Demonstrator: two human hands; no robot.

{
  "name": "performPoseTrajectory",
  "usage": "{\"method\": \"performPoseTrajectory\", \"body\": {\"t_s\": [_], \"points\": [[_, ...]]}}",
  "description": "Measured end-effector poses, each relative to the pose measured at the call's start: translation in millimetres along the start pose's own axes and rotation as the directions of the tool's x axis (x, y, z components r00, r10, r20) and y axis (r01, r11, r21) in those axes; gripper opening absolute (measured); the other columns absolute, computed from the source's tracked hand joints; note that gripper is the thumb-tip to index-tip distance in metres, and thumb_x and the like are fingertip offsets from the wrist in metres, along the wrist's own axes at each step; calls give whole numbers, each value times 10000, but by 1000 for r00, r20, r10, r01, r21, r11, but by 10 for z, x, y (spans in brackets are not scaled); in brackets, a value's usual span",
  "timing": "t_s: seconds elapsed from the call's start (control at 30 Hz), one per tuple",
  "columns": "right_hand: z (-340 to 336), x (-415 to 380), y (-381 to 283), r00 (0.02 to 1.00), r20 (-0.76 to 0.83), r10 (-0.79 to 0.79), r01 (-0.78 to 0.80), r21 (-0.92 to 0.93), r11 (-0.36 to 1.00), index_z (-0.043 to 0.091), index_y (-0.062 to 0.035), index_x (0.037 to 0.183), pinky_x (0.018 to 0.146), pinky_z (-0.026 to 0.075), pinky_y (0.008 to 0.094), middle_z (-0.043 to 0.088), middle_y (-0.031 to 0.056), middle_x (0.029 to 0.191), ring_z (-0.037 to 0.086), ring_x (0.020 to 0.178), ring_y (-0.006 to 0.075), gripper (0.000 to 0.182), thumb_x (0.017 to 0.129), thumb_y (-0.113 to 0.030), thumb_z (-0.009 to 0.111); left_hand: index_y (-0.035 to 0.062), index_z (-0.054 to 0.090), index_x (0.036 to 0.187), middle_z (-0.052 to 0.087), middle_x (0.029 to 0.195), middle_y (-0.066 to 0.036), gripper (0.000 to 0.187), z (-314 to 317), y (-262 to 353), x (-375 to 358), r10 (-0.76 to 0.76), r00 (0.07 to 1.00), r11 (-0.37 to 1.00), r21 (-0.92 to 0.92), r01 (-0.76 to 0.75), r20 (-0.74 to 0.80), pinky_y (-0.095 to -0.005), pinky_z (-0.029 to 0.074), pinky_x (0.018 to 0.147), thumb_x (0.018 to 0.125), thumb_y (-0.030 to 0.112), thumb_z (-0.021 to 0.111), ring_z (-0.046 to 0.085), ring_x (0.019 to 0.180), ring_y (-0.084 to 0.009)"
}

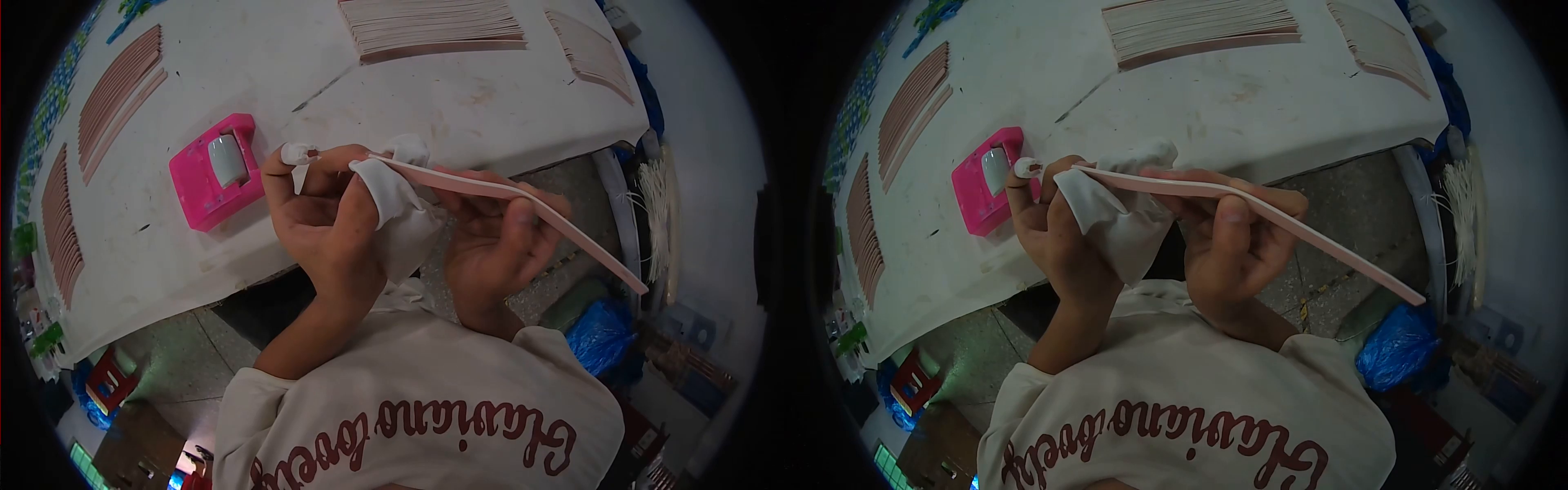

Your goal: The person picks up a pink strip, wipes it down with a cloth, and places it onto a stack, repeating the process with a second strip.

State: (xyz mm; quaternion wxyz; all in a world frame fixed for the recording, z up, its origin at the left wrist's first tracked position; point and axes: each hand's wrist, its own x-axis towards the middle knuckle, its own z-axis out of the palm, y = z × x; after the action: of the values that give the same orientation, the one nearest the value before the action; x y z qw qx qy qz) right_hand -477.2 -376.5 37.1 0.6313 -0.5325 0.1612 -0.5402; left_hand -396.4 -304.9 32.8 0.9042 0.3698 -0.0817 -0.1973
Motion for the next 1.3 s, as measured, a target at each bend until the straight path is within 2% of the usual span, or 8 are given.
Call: {"method": "performPoseTrajectory", "body": {"t_s": [0.37, 0.53, 0.63, 0.73, 0.87, 1.03, 1.13, 1.3], "points": [[-34, 18, 116, 950, 67, -306, 312, -92, 946, 343, -1, 1027, 595, 608, 371, 605, 234, 857, 663, 679, 323, 245, 950, -228, 395, 56, 349, 1099, 634, 910, -129, 370, 3, 41, -4, -45, 998, 993, -103, 50, 47, -301, 481, 782, 821, -18, 580, 613, 819, -169], [-58, 37, 49, 998, -59, 4, -5, -2, 1000, 405, -18, 1013, 661, 607, 385, 623, 207, 886, 667, 752, 312, 213, 943, -220, 400, 58, 344, 1098, 636, 936, -141, 320, 67, 30, -27, -108, 994, 991, -76, 106, -25, -297, 484, 776, 857, -25, 538, 614, 824, -176], [-39, 73, -1, 983, -144, 111, -108, 29, 994, 440, -12, 997, 704, 601, 407, 629, 196, 911, 667, 805, 292, 215, 940, -216, 405, 72, 390, 1107, 602, 979, -119, 220, 58, -14, -28, -87, 996, 995, -52, 85, -26, -308, 494, 785, 918, 101, 499, 591, 884, -168], [-77, 117, -12, 981, -108, 161, -158, 34, 987, 461, -6, 980, 726, 596, 427, 630, 192, 920, 667, 838, 281, 216, 936, -209, 405, 81, 382, 1137, 596, 1041, -131, 239, 38, -6, -31, -112, 994, 994, 10, 112, -10, -322, 497, 805, 920, 93, 482, 590, 933, -187], [-78, 123, 10, 979, -100, 181, -179, 24, 984, 464, -5, 973, 737, 593, 429, 630, 194, 934, 666, 854, 285, 215, 932, -208, 406, 84, 344, 1175, 576, 1102, -144, 305, 82, 14, -19, -166, 986, 982, -95, 162, -35, -324, 497, 806, 907, 51, 485, 586, 951, -189], [-35, 157, -31, 927, -93, 362, -355, 85, 931, 522, 47, 1016, 758, 581, 403, 637, 185, 951, 663, 873, 288, 299, 928, -224, 433, 80, 308, 1189, 571, 1107, -142, 372, 53, -10, -12, -280, 959, 952, -144, 270, -54, -322, 503, 787, 881, -3, 499, 579, 949, -180], [-56, 172, 4, 908, -70, 413, -389, 225, 893, 478, 63, 1000, 776, 580, 434, 626, 230, 927, 665, 867, 326, 227, 939, -148, 421, 82, 314, 1183, 571, 1085, -129, 374, 37, -70, -1, -365, 928, 925, -147, 351, -82, -332, 509, 796, 884, 24, 531, 579, 955, -184], [-38, 157, 8, 904, -46, 426, -408, 214, 888, 513, 65, 1003, 793, 568, 408, 632, 203, 944, 657, 896, 305, 266, 934, -180, 435, 73, 342, 1146, 578, 1025, -89, 338, 35, -125, -19, -458, 888, 871, -212, 442, -32, -321, 531, 734, 905, 119, 574, 601, 880, -170]]}}
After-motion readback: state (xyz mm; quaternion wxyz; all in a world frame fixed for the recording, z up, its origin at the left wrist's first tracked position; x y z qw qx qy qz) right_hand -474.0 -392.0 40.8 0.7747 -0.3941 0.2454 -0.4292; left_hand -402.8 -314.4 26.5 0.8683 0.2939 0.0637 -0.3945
